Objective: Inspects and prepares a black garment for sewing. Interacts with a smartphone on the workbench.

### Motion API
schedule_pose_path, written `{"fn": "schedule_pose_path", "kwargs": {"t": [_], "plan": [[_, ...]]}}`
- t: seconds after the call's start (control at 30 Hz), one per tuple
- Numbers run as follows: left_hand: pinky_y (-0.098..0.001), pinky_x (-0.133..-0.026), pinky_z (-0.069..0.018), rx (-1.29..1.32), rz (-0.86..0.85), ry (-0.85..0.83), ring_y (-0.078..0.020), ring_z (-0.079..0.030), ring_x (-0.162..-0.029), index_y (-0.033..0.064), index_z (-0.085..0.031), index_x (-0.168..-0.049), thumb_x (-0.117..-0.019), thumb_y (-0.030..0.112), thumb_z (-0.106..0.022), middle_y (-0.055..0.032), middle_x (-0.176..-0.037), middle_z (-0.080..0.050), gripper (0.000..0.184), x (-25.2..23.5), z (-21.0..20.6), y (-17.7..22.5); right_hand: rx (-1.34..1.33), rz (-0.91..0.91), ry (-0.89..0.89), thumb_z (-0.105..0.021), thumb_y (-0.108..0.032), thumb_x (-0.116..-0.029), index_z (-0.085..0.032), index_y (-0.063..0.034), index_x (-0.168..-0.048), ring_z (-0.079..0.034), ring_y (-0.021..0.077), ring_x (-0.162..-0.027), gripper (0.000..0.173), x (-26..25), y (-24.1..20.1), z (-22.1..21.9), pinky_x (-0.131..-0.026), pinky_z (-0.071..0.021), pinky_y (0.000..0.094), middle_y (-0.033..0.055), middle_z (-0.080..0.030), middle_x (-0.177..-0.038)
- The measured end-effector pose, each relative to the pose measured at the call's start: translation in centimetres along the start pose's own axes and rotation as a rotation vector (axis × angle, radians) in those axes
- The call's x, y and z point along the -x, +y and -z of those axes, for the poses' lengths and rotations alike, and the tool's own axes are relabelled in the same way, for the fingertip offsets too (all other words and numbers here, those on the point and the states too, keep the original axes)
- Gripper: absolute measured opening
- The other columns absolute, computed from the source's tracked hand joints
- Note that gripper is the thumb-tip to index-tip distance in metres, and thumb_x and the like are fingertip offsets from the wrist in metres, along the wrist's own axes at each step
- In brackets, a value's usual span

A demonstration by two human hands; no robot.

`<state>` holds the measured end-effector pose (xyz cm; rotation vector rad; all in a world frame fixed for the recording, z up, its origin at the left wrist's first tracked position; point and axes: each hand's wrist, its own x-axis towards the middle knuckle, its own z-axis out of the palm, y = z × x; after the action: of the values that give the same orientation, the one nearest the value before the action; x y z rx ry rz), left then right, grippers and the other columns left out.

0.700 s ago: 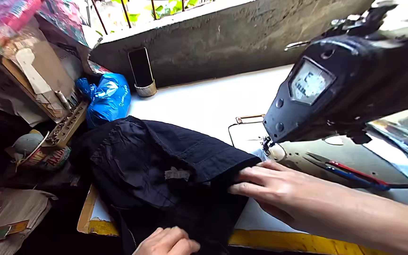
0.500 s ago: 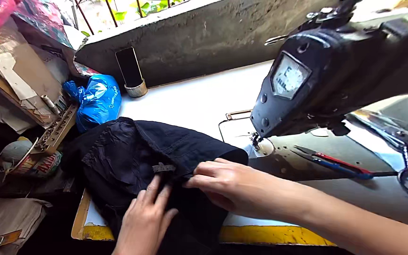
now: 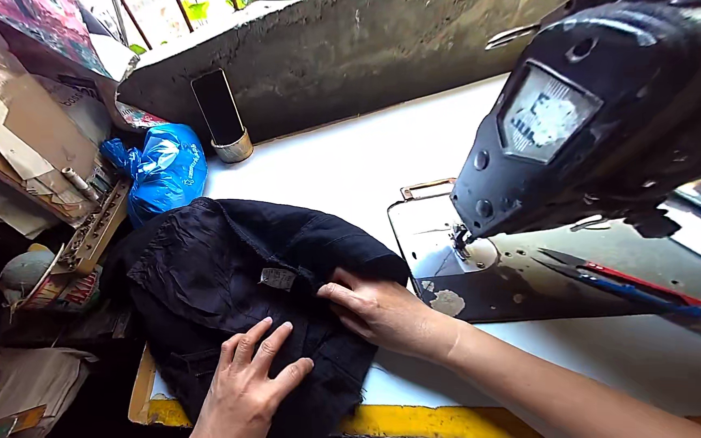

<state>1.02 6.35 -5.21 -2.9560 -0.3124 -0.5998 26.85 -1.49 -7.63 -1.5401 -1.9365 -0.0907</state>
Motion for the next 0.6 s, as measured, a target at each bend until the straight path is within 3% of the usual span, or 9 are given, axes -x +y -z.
{"fn": "schedule_pose_path", "kwargs": {"t": [0.17,0.27,0.33,0.4,0.47,0.53,0.6], "plan": [[-0.0353,-0.108,-0.0438,0.167,0.0,0.05,-0.0232,-0.058,-0.127,0.0225,-0.068,-0.11,-0.1047,0.008,-0.044,-0.0081,-0.122,-0.068,0.028,1.1,0.6,-0.6,-0.022,0.018,0.03,-0.062,-0.017,-0.0896,-0.075,-0.0173,-0.108,-0.066,0.0191,-0.068,0.023,0.2,-0.1,-0.3,-0.051,-0.0545,0.0369,0.0062,-0.066,-0.093],[-0.0349,-0.105,-0.047,0.135,0.02,0.044,-0.0235,-0.061,-0.122,0.0169,-0.062,-0.097,-0.1026,0.005,-0.045,-0.0103,-0.115,-0.068,0.021,1.5,1.2,-0.8,-0.035,0.023,0.054,-0.061,-0.016,-0.0895,-0.076,-0.0205,-0.108,-0.066,0.0178,-0.07,0.025,0.3,-0.1,-0.3,-0.053,-0.0547,0.0366,0.0045,-0.067,-0.091],[-0.035,-0.097,-0.0518,0.078,0.091,0.044,-0.0228,-0.067,-0.112,0.0163,-0.063,-0.087,-0.0975,0.005,-0.046,-0.0099,-0.109,-0.072,0.023,1.7,1.9,-1.2,-0.04,0.021,0.05,-0.06,-0.016,-0.0897,-0.076,-0.0225,-0.11,-0.066,0.0174,-0.07,0.027,0.3,-0.2,-0.3,-0.053,-0.0543,0.0365,0.004,-0.067,-0.092],[-0.0367,-0.09,-0.0514,0.064,0.223,0.0,-0.0217,-0.068,-0.104,0.0183,-0.069,-0.085,-0.0959,0.015,-0.042,-0.0085,-0.109,-0.074,0.029,1.5,3.0,-1.2,-0.032,0.024,0.04,-0.059,-0.017,-0.0908,-0.076,-0.0248,-0.112,-0.065,0.0163,-0.069,0.028,0.3,-0.3,-0.2,-0.052,-0.0534,0.0357,0.003,-0.066,-0.093],[-0.0421,-0.09,-0.0493,0.061,0.34,-0.07,-0.0254,-0.067,-0.105,0.0162,-0.073,-0.087,-0.097,0.033,-0.04,-0.0123,-0.115,-0.072,0.039,0.8,4.0,-0.2,-0.016,0.03,0.032,-0.058,-0.022,-0.0927,-0.075,-0.0256,-0.114,-0.066,0.016,-0.071,0.027,0.3,-0.5,-0.2,-0.054,-0.0534,0.035,0.003,-0.066,-0.094],[-0.0485,-0.095,-0.0476,-0.005,0.402,-0.063,-0.033,-0.067,-0.11,0.0111,-0.074,-0.087,-0.0939,0.067,-0.051,-0.0205,-0.122,-0.07,0.061,0.0,3.9,1.4,0.0,0.031,0.034,-0.06,-0.027,-0.0927,-0.075,-0.0241,-0.115,-0.067,0.0178,-0.073,0.026,0.5,-0.5,-0.3,-0.054,-0.0542,0.0357,0.005,-0.067,-0.098],[-0.0493,-0.096,-0.046,-0.133,0.398,0.014,-0.0361,-0.065,-0.111,0.0129,-0.072,-0.088,-0.0817,0.075,-0.062,-0.0216,-0.121,-0.069,0.063,-0.3,2.5,2.3,0.019,0.029,0.037,-0.061,-0.03,-0.0921,-0.075,-0.0223,-0.115,-0.068,0.0186,-0.074,0.028,0.5,-0.6,-0.4,-0.054,-0.0543,0.0353,0.0065,-0.068,-0.1]]}}
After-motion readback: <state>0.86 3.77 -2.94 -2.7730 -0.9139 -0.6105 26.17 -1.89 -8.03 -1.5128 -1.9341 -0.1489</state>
